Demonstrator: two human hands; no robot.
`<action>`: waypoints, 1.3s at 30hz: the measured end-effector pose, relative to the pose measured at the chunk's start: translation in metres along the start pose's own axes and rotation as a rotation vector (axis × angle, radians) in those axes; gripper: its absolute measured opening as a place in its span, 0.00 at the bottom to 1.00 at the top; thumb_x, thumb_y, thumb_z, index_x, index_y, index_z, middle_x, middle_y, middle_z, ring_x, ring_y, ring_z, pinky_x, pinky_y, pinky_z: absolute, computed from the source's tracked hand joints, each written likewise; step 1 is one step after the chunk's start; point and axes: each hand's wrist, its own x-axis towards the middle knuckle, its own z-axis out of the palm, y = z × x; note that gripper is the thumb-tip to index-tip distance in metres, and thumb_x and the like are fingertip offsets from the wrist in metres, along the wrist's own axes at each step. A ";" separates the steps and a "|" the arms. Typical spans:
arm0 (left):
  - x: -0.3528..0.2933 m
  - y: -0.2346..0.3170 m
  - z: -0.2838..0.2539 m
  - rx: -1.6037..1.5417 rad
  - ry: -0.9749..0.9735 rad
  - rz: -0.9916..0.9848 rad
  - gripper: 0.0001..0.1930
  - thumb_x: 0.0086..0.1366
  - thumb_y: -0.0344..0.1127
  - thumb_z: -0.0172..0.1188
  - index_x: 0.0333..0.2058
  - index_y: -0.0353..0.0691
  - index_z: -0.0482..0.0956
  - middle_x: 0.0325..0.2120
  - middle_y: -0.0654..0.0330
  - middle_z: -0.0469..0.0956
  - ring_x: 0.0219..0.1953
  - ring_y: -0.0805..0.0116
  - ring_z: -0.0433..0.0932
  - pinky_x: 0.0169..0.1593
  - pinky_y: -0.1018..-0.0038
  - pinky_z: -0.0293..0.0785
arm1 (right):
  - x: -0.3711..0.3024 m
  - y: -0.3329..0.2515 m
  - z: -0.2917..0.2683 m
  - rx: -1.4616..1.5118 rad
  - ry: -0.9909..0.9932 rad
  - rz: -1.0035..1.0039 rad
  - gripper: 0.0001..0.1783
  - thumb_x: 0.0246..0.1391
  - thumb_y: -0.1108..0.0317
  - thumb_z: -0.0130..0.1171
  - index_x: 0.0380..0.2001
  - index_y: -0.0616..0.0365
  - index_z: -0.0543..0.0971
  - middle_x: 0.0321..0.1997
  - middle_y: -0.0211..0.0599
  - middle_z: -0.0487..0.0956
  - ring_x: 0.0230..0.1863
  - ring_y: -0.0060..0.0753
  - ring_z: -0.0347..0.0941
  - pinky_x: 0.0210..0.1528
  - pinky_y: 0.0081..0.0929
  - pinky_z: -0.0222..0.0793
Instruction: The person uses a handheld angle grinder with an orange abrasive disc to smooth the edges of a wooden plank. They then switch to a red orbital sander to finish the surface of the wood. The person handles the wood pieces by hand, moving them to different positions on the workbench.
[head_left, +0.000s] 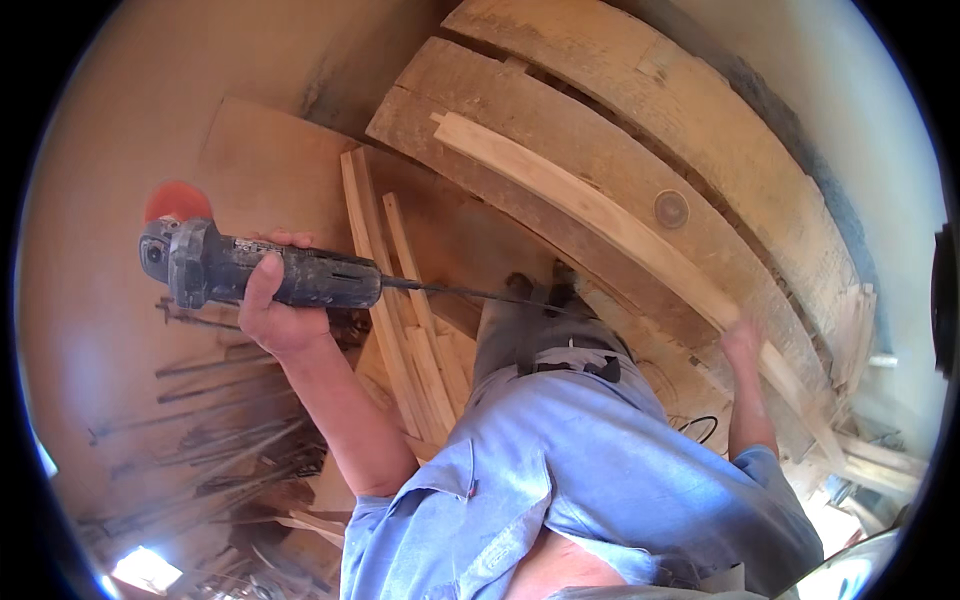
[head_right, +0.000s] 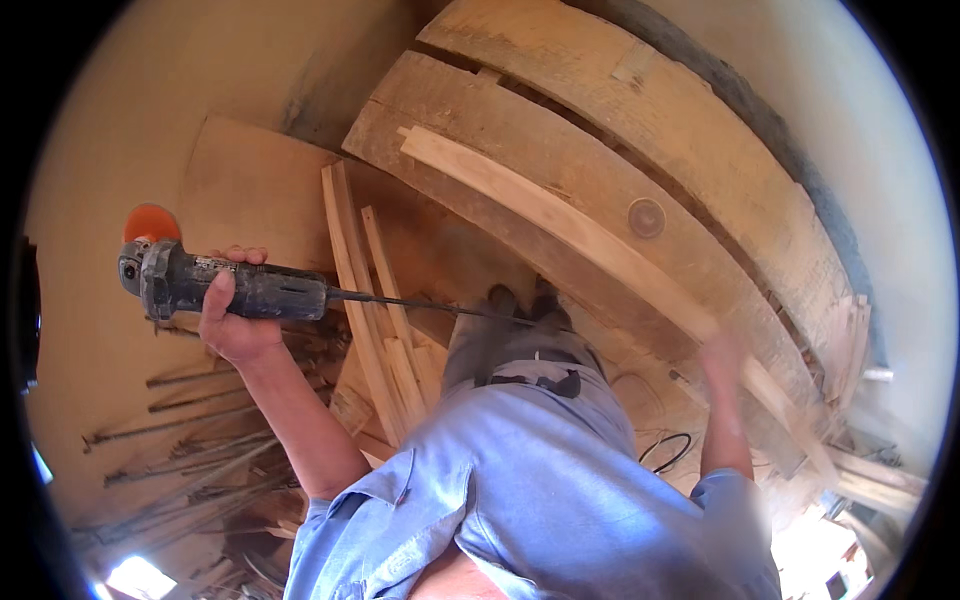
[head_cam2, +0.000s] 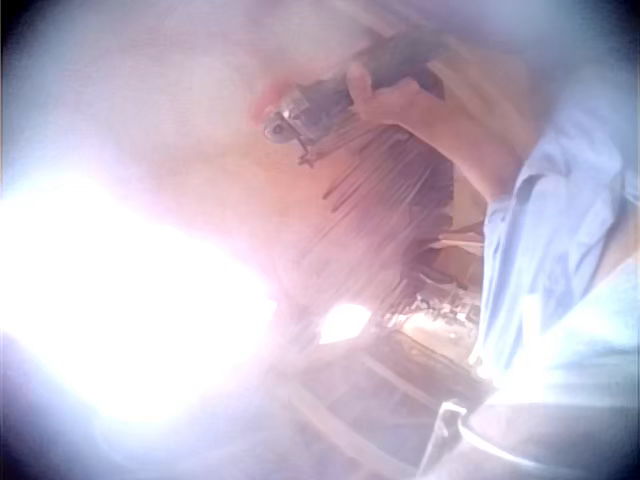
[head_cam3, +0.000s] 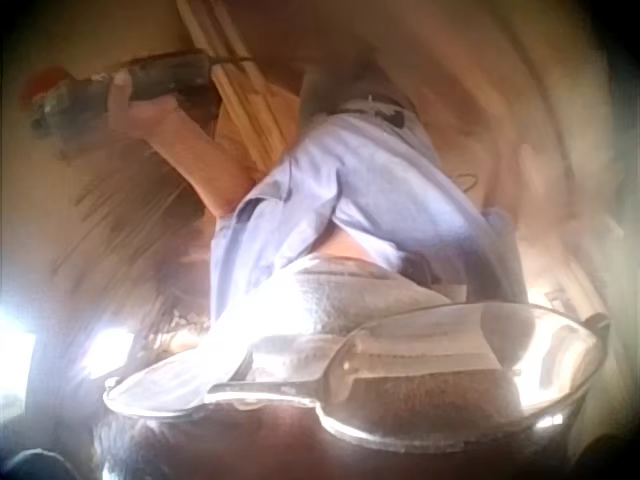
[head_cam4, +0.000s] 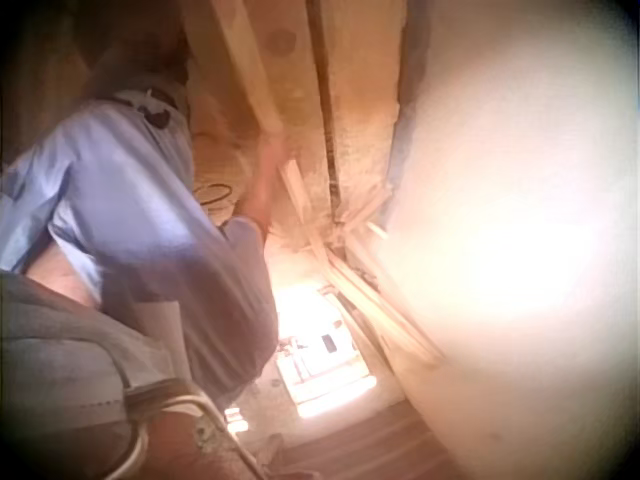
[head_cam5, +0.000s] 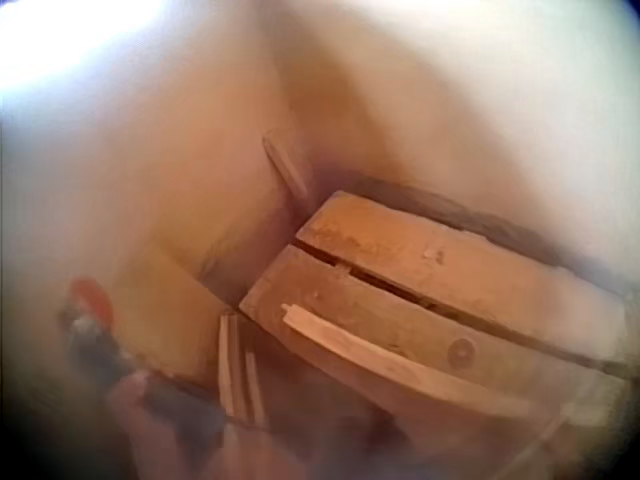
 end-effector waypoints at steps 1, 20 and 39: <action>0.016 0.004 0.000 0.036 -0.035 0.000 0.19 0.56 0.27 0.65 0.48 0.37 0.77 0.39 0.49 0.81 0.43 0.49 0.80 0.56 0.54 0.76 | -0.009 -0.033 -0.007 -0.003 0.063 -0.064 0.43 0.52 0.68 0.65 0.72 0.60 0.65 0.73 0.57 0.67 0.76 0.59 0.59 0.80 0.51 0.48; 0.091 -0.186 0.037 0.345 -1.191 -0.820 0.32 0.54 0.34 0.75 0.56 0.29 0.76 0.50 0.52 0.80 0.52 0.61 0.81 0.59 0.63 0.76 | -0.179 -0.469 -0.136 1.807 0.161 -0.243 0.36 0.30 0.70 0.71 0.51 0.61 0.78 0.44 0.48 0.83 0.45 0.43 0.81 0.52 0.37 0.75; 0.325 -0.395 -0.066 1.187 -0.990 -0.396 0.15 0.61 0.26 0.60 0.48 0.34 0.80 0.42 0.46 0.83 0.42 0.50 0.81 0.47 0.56 0.77 | -0.225 -0.455 -0.072 2.170 0.314 0.611 0.31 0.27 0.73 0.67 0.44 0.62 0.80 0.33 0.32 0.79 0.37 0.29 0.73 0.41 0.30 0.72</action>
